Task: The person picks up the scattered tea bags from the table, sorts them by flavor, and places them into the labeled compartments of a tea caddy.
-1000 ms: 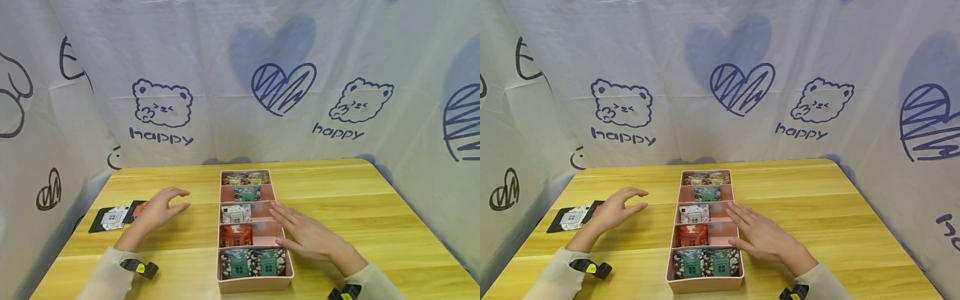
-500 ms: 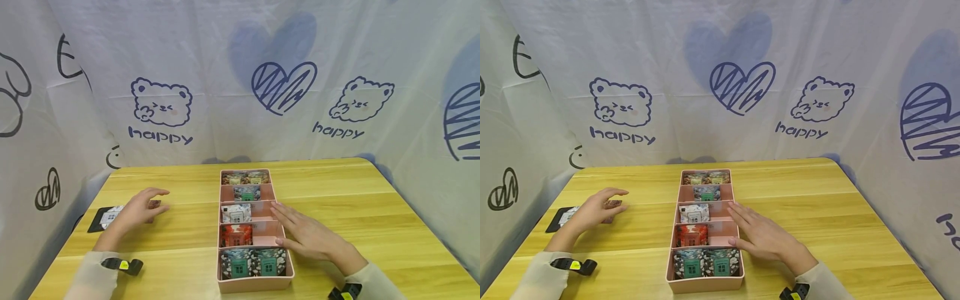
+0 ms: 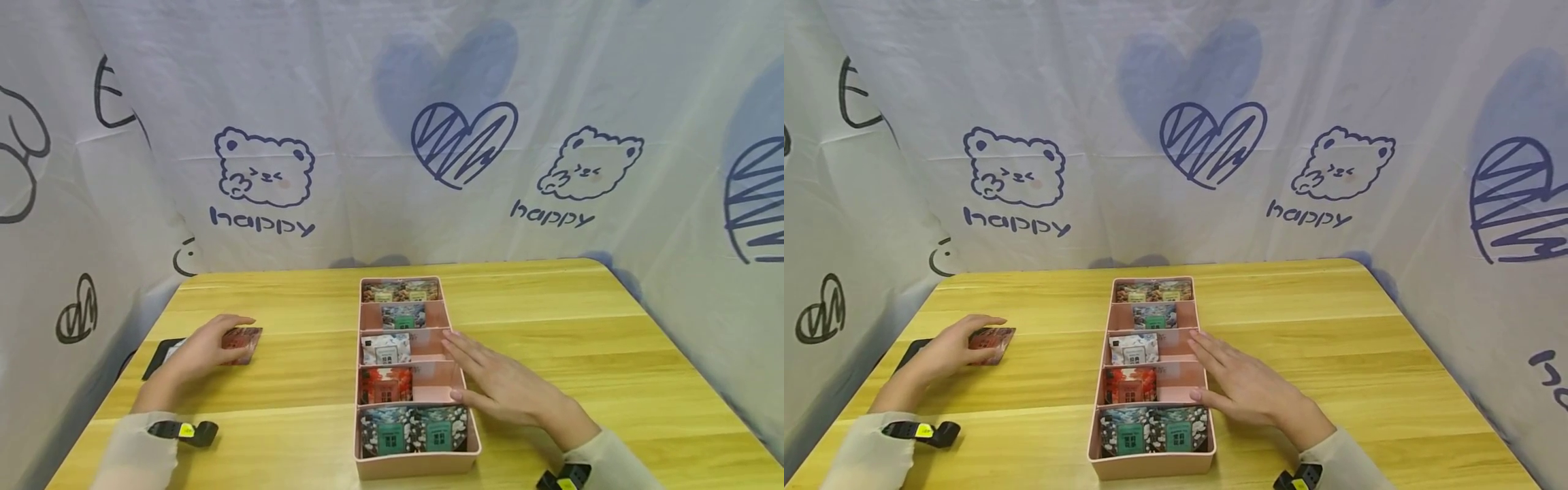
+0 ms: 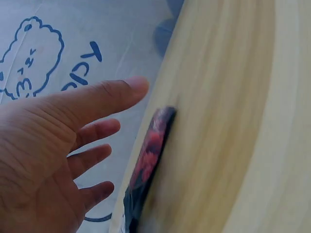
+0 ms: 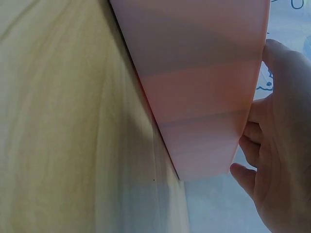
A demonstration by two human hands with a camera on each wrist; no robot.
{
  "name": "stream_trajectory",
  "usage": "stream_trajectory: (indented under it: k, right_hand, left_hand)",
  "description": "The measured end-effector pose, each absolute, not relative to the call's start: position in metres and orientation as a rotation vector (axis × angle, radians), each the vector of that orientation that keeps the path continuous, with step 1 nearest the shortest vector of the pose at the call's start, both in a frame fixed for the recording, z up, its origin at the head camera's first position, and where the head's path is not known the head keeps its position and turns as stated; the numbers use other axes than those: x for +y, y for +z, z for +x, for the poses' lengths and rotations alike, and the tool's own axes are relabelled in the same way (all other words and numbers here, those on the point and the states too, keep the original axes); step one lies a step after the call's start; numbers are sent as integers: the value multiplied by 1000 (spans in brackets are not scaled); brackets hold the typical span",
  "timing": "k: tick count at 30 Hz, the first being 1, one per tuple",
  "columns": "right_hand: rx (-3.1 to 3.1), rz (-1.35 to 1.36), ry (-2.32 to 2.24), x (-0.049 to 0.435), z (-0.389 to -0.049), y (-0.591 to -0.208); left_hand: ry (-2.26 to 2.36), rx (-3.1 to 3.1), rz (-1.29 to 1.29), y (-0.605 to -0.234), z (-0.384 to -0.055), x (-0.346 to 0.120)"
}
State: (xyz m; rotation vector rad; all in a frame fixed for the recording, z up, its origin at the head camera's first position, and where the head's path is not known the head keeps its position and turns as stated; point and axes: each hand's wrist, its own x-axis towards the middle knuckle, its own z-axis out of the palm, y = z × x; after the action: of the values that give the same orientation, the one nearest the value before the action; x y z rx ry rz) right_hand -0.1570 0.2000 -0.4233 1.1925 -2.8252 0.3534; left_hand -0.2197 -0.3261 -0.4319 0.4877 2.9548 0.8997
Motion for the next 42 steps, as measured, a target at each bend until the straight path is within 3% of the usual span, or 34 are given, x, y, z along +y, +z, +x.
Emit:
stream_trajectory:
  k: [14,42]
  right_hand:
    - [-2861,1179,380,199,-157,-423]
    - [-2861,1171,403,199,-157,-423]
  left_hand:
    - [781,2942,431,-446,-222,-334]
    - [693,2936,470,-445,-223,-307]
